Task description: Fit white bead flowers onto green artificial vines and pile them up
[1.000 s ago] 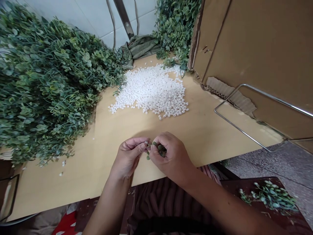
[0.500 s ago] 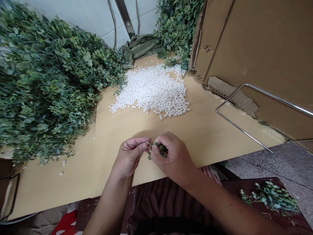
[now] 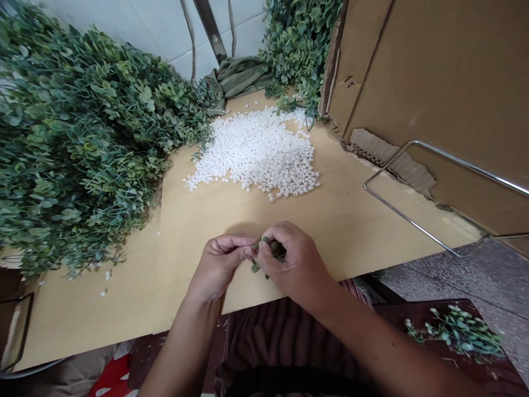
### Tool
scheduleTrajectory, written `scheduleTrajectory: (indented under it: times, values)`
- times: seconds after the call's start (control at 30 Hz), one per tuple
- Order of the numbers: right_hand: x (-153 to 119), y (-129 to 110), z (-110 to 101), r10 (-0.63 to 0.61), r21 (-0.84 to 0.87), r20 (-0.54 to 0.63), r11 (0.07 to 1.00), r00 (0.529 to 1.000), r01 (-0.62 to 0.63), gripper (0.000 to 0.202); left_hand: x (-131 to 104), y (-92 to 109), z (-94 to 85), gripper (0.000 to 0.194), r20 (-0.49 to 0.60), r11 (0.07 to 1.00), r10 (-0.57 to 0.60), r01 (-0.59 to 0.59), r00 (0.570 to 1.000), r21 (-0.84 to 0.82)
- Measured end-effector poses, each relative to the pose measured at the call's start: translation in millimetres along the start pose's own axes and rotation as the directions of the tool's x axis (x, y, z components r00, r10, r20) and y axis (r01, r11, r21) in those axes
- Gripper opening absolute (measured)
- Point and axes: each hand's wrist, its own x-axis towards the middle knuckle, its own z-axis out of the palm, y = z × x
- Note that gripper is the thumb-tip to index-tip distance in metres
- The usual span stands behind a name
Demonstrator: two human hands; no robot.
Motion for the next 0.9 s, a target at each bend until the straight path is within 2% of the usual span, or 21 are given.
scheduleTrajectory:
  times: [0.23, 0.4, 0.63, 0.9]
  values:
    - [-1.5, 0.6, 2.1, 0.019, 0.096, 0.056, 0.995, 0.998, -0.024, 0.013, -0.2, -1.0, 1.4, 0.018, -0.015, 1.0, 0.016, -0.016, 1.0, -0.008]
    - [-2.9, 0.3, 1.1, -0.035, 0.144, 0.042, 0.989, 0.999, 0.029, 0.013, 0.6, -1.6, -2.0, 0.017, 0.003, 0.999, 0.044, -0.044, 0.999, -0.032]
    - [-2.4, 1.7, 2.9, -0.008, 0.131, 0.067, 0.991, 0.998, -0.001, 0.014, 2.7, -3.2, -3.9, 0.02, -0.033, 0.996, 0.041, -0.043, 0.999, -0.084]
    - [-0.5, 1.1, 3.2, -0.081, 0.027, -0.01, 0.996, 0.997, 0.082, 0.011, 2.1, -3.9, -4.3, 0.019, -0.009, 0.996, 0.048, -0.049, 0.999, -0.069]
